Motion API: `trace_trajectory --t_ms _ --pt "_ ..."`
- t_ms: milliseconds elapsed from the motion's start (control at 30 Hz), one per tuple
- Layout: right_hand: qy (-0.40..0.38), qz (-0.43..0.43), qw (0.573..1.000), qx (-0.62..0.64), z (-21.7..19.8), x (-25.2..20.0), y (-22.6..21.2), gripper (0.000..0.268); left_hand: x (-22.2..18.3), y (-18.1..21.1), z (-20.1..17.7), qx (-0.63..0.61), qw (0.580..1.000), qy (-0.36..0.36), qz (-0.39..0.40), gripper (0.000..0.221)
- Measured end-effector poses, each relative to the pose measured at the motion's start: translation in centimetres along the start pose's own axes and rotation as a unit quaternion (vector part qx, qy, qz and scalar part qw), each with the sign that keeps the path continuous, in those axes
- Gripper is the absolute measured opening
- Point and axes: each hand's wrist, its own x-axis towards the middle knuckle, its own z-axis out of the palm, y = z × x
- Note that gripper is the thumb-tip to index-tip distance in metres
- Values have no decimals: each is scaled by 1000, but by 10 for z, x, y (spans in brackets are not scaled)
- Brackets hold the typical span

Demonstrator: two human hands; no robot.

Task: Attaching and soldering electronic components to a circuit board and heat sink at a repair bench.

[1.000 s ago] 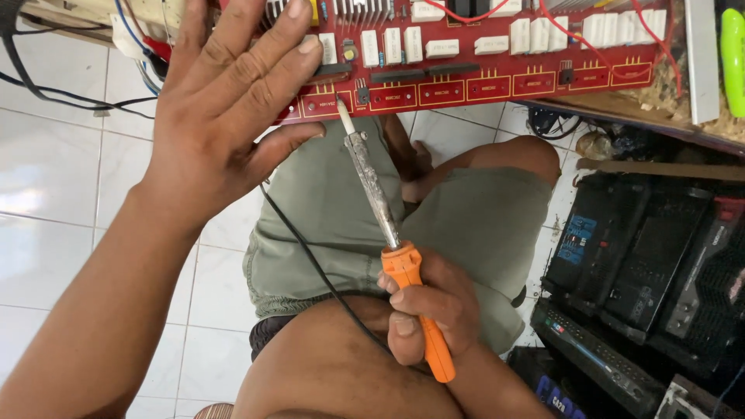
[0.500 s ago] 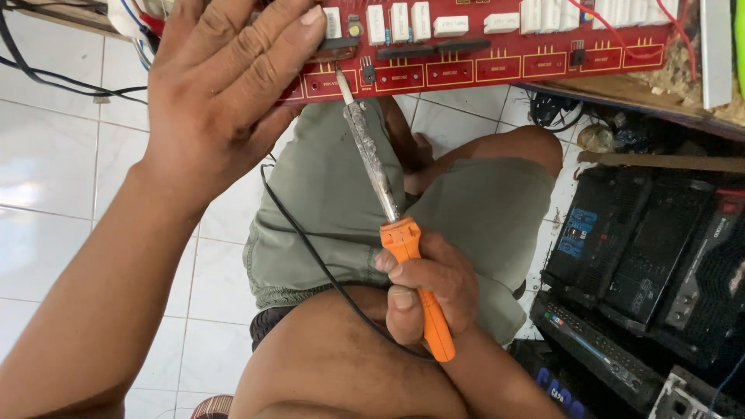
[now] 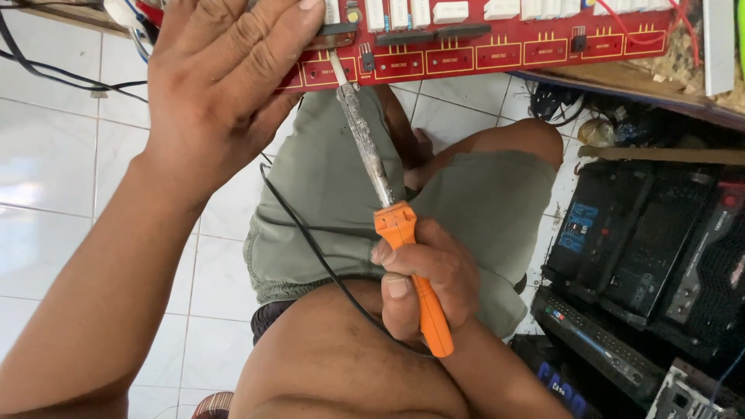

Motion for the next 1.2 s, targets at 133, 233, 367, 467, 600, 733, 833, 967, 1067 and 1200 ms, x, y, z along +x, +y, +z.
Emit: trace_trajectory --t_ms 133,233,367,467,600,733,833,967,1067,1200 --pt "-9 14 1000 -7 -3 -3 -1 17 0 0 1 -1 1000 4 -2 30" --pt "-69 68 995 -28 -12 -7 -1 22 2 1 0 4 1000 5 -1 28" --pt "-46 44 998 1 -8 -3 -2 24 4 3 -3 -1 1000 -3 -7 26" --pt "-27 24 999 -8 -6 -3 -1 23 4 3 -3 12 1000 -8 -6 25" --pt "-43 31 999 -6 -8 -2 -1 22 5 7 -5 31 999 -20 -16 25" --pt "-6 3 1000 13 -2 0 0 18 6 10 -6 58 997 -39 -30 25" --pt "18 -7 1000 23 0 1 0 17 5 11 -5 60 996 -44 -39 26" --pt "13 20 999 26 -3 2 -5 17 6 12 -7 61 996 -47 -39 29" --pt "14 18 999 25 -3 4 -6 19 7 12 -6 66 996 -47 -41 29" --pt "6 22 999 31 -3 3 -5 15 5 11 -6 65 996 -52 -44 26"
